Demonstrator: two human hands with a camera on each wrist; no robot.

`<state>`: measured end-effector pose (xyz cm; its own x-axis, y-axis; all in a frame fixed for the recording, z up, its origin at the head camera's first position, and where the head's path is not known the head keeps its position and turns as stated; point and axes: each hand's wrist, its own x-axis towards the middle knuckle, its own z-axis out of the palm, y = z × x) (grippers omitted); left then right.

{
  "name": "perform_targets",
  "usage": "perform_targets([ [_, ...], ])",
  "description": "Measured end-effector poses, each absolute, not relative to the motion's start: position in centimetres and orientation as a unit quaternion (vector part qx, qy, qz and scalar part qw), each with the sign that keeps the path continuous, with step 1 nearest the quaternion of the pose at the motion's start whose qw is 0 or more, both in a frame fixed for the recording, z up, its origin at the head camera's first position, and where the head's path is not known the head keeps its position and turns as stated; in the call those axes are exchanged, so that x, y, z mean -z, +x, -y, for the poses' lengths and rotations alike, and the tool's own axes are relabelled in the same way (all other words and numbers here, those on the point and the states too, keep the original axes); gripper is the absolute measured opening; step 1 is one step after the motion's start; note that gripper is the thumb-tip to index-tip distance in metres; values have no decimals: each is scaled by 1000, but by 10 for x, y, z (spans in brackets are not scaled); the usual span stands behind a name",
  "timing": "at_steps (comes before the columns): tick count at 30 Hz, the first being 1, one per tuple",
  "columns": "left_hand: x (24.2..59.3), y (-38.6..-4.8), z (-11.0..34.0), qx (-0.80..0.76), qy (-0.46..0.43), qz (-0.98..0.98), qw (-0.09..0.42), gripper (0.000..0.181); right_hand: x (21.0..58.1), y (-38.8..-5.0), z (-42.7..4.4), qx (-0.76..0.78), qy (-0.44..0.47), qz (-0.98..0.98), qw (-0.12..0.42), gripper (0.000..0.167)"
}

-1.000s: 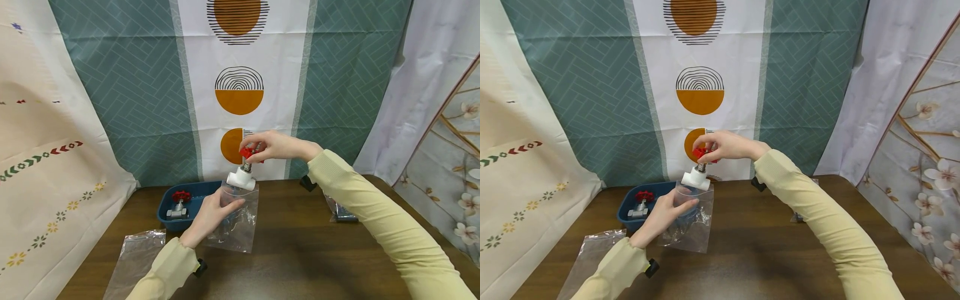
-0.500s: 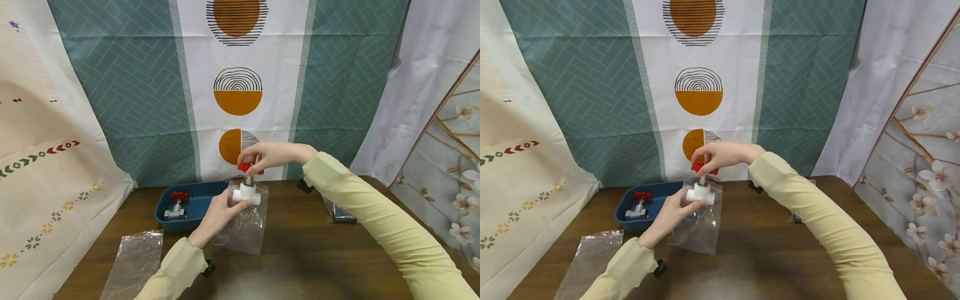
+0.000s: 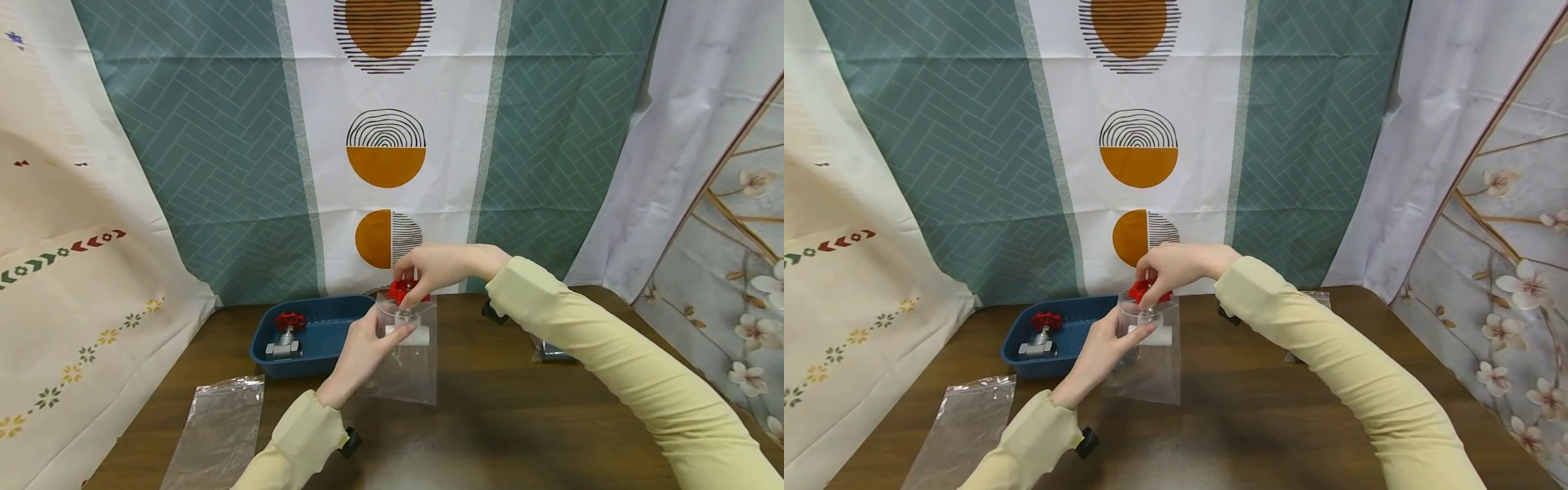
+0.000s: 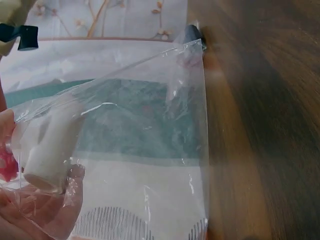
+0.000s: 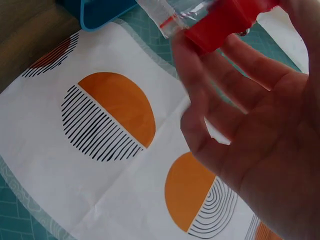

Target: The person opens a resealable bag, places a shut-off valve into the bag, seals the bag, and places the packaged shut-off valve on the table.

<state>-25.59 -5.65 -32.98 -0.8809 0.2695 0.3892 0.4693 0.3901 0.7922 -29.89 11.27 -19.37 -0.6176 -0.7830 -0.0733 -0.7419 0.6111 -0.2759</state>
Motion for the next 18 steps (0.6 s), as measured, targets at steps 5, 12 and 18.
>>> perform_targets([
  [5,328,-253,53,515,-234,818,102,44,192,-295,-110,99,-406,-902,111,26],
  [12,327,-250,51,530,-248,806,90,47,193,-293,-106,80,-399,-904,129,31],
  [18,327,-250,49,546,-245,796,92,45,195,-292,-106,82,-399,-903,140,30],
])
